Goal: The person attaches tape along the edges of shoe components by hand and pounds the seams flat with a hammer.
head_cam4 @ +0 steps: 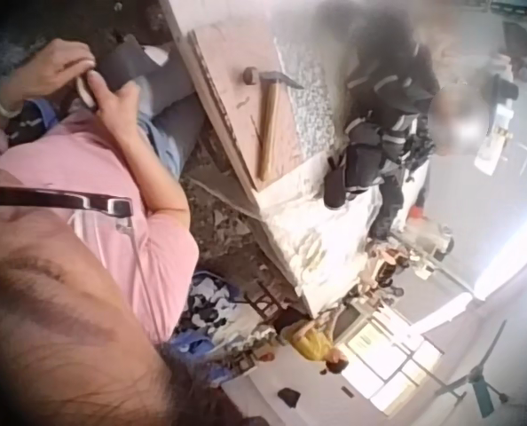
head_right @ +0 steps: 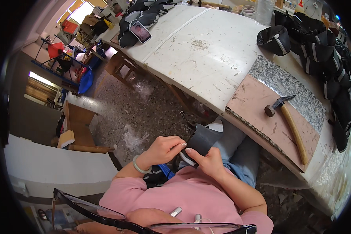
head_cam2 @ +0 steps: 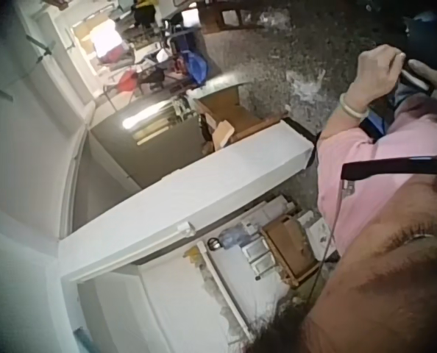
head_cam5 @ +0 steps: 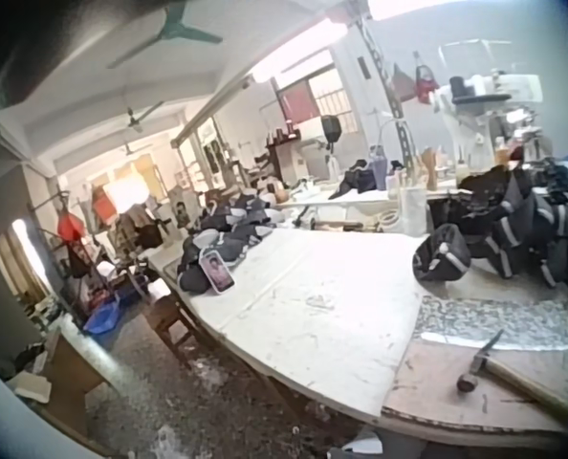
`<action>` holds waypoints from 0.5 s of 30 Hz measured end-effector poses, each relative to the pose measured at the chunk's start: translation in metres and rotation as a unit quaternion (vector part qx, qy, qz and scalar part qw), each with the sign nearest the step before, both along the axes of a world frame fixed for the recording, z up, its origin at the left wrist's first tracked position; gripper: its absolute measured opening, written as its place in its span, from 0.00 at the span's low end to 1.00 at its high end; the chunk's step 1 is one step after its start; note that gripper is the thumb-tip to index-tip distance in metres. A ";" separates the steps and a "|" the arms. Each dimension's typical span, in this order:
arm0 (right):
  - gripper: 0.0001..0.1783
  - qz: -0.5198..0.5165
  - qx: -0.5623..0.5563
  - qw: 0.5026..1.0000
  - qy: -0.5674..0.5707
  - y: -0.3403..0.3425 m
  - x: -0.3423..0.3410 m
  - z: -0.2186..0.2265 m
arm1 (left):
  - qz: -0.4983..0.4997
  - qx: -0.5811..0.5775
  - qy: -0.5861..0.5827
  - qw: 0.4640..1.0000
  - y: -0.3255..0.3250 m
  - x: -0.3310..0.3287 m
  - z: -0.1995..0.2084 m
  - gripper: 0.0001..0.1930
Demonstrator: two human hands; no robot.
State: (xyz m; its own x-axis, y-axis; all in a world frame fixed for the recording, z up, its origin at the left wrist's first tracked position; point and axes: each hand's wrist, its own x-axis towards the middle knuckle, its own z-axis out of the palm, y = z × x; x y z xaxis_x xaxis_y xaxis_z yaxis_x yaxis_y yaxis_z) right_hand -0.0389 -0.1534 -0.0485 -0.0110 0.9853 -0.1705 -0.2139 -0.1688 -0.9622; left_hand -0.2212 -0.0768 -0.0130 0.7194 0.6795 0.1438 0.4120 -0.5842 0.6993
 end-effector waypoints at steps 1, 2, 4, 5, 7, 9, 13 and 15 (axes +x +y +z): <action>0.11 0.000 -0.001 1.000 0.000 0.000 -0.001 0.001 | 0.015 0.023 -0.006 1.000 -0.002 0.001 -0.004 0.04; 0.11 -0.023 0.018 1.000 -0.003 0.002 -0.002 0.002 | 0.030 0.047 -0.010 0.998 -0.003 0.003 -0.007 0.04; 0.11 -0.047 0.036 0.998 -0.005 0.003 -0.004 0.001 | 0.051 0.059 -0.029 0.997 -0.006 0.005 -0.012 0.04; 0.11 -0.030 0.033 0.999 0.006 0.003 -0.006 -0.002 | 0.073 0.071 -0.049 0.994 -0.007 0.006 -0.014 0.04; 0.11 -0.013 0.030 0.999 0.018 0.004 -0.008 -0.003 | 0.105 0.044 -0.069 0.991 -0.009 0.006 -0.022 0.05; 0.11 -0.023 0.042 0.998 0.031 0.006 -0.011 0.002 | 0.134 0.016 -0.089 0.987 -0.011 0.008 -0.025 0.06; 0.12 -0.037 0.046 0.997 0.046 0.005 -0.011 -0.005 | 0.169 -0.216 -0.109 0.955 -0.006 0.006 -0.021 0.08; 0.12 -0.049 0.013 0.996 0.078 0.003 -0.009 -0.010 | 0.109 -0.315 -0.085 0.939 0.003 -0.004 -0.014 0.10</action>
State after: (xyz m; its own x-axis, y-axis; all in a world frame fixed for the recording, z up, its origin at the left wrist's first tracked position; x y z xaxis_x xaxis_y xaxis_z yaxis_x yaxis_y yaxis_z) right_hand -0.0476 -0.1506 -0.0587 0.0603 0.9871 -0.1481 -0.3754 -0.1150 -0.9197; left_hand -0.2248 -0.0739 -0.0274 0.5563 0.7970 -0.2351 0.3247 0.0519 0.9444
